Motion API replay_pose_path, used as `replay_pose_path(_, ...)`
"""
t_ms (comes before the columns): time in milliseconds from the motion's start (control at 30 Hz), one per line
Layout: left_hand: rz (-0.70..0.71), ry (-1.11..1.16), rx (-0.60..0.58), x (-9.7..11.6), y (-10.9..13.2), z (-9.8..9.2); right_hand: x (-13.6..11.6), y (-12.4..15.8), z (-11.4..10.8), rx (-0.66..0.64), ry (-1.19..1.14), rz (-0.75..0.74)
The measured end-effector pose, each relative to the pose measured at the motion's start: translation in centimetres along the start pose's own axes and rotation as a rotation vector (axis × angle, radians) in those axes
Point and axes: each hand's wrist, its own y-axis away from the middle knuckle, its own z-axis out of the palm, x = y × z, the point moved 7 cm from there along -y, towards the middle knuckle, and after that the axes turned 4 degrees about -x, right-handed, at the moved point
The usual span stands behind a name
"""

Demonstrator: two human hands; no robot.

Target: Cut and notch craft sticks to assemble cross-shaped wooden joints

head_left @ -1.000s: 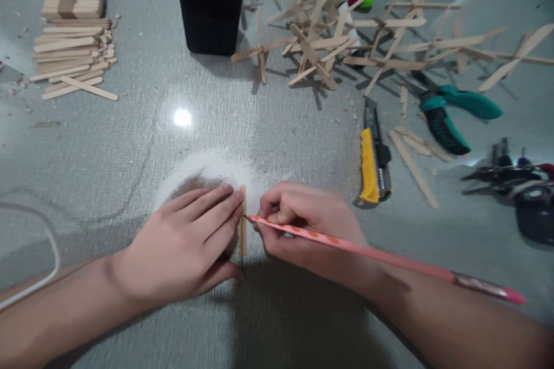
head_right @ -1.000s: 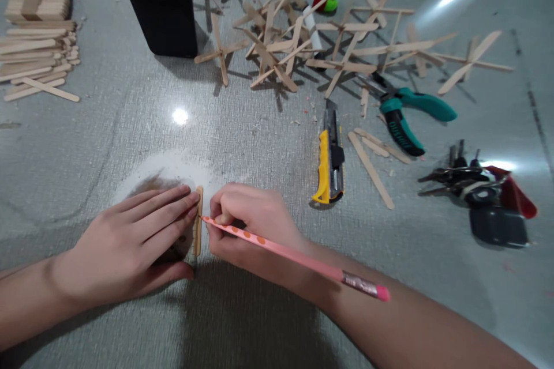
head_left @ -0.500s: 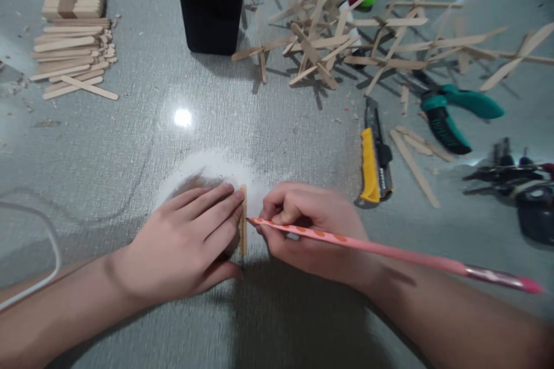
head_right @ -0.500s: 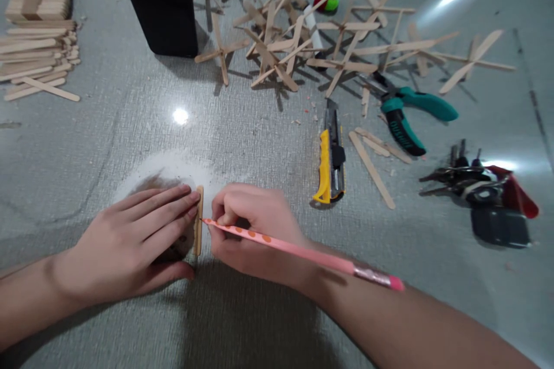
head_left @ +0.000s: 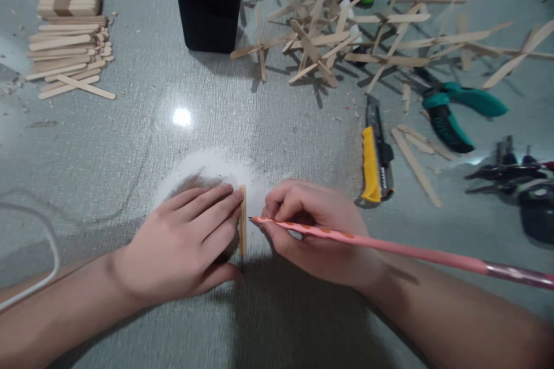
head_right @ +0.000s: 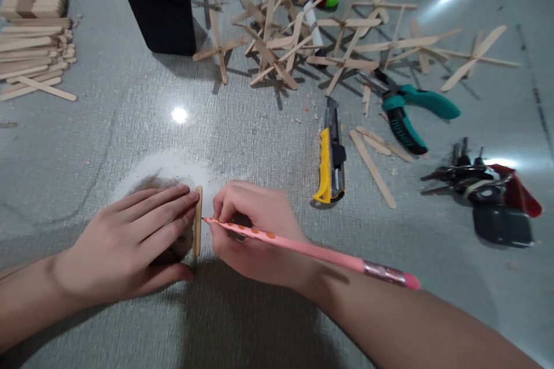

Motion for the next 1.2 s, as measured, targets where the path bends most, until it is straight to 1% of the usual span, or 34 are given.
replay_pose_path(133, -0.003, -0.006, -0.010, 0.0, 0.1, 0.0, -0.1, 0.0, 0.1, -0.020, -0.014, -0.017)
replay_pose_path(267, -0.013, 0.002, -0.009, 0.0, 0.2, 0.0, -0.4, 0.0, -0.3, 0.004, 0.002, -0.037)
replay_pose_path(333, -0.019, 0.007, -0.010, 0.0, 0.2, 0.1, -0.8, 0.2, -0.4, -0.012, 0.029, -0.076)
replay_pose_path(433, -0.014, 0.008, -0.004, -0.1, 0.2, 0.0, -1.3, 0.9, -0.1, -0.082, 0.084, -0.171)
replay_pose_path(567, -0.013, 0.019, -0.010, -0.2, 0.2, 0.0, -1.6, 1.6, 1.1, -0.228, 0.128, -0.257)
replay_pose_path(700, -0.015, 0.019, -0.023, -0.2, 0.2, 0.2, -2.6, 1.6, 2.6, -0.344, 0.285, -0.379)
replay_pose_path(767, -0.018, 0.020, -0.018, -0.2, 0.3, 0.2, -2.6, 1.5, 3.3, -0.393, 0.359, -0.373)
replay_pose_path(833, -0.013, 0.020, -0.015, -0.2, 0.3, 0.2, -2.3, 1.5, 3.6, -0.426, 0.384, -0.309)
replay_pose_path(900, -0.003, 0.013, -0.025, -0.2, 0.3, 0.3, -2.1, 1.6, 3.7, -0.431, 0.390, -0.294)
replay_pose_path(1000, 0.010, 0.006, -0.036, -0.2, 0.3, 0.2, -2.4, 1.9, 3.6, -0.403, 0.403, -0.372)
replay_pose_path(1067, 0.001, 0.012, -0.032, -0.2, 0.2, 0.2, -2.4, 1.9, 3.4, -0.384, 0.392, -0.394)
replay_pose_path(1200, -0.019, 0.008, 0.012, -0.2, 0.0, -0.2, -2.0, 1.7, 2.7, -0.327, 0.404, -0.349)
